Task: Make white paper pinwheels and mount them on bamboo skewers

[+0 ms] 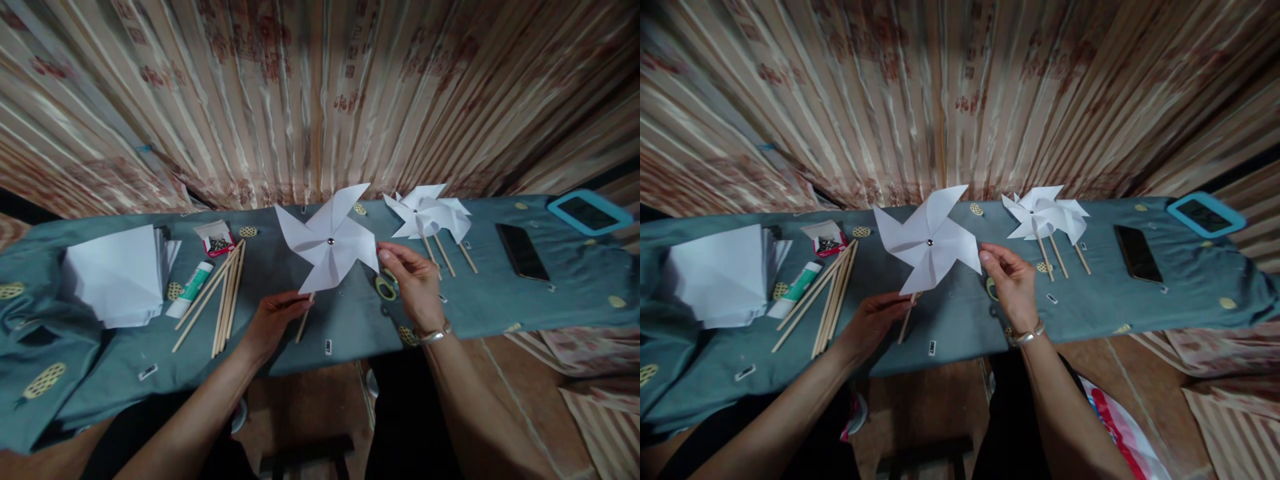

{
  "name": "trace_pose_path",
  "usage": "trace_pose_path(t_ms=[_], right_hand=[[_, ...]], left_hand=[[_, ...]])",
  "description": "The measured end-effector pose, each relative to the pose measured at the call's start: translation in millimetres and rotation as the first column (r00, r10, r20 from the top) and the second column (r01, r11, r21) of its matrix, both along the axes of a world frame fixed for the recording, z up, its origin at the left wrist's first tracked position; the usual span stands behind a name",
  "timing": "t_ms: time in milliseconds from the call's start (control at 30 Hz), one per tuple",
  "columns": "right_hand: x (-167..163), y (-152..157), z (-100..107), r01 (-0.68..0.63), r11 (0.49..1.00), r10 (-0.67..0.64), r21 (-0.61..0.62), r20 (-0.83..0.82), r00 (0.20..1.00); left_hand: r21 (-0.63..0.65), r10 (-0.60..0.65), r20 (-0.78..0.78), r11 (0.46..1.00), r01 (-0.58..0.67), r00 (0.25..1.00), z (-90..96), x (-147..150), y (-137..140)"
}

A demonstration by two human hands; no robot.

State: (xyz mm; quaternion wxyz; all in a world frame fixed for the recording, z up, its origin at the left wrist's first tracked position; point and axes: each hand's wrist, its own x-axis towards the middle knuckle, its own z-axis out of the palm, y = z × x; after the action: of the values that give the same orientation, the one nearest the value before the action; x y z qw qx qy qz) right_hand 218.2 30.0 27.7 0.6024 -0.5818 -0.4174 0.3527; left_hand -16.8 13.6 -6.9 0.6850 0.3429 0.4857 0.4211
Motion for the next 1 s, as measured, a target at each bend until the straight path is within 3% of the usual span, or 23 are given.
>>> trace_pose_path(t_ms=[267, 1000], right_hand=[[-7, 1, 3, -0.039, 0.996, 0.029, -0.075, -0.131, 0.991], [-38, -9, 1, -0.285, 0.946, 0.250, -0.153, -0.213, 0.944]], left_hand=[[-0.001, 0.020, 0.018, 1.000, -0.020, 1.000, 1.0, -2, 0], [0.027, 0.057, -0.009, 0.998, -0.057, 0.998, 2.0, -3, 2]])
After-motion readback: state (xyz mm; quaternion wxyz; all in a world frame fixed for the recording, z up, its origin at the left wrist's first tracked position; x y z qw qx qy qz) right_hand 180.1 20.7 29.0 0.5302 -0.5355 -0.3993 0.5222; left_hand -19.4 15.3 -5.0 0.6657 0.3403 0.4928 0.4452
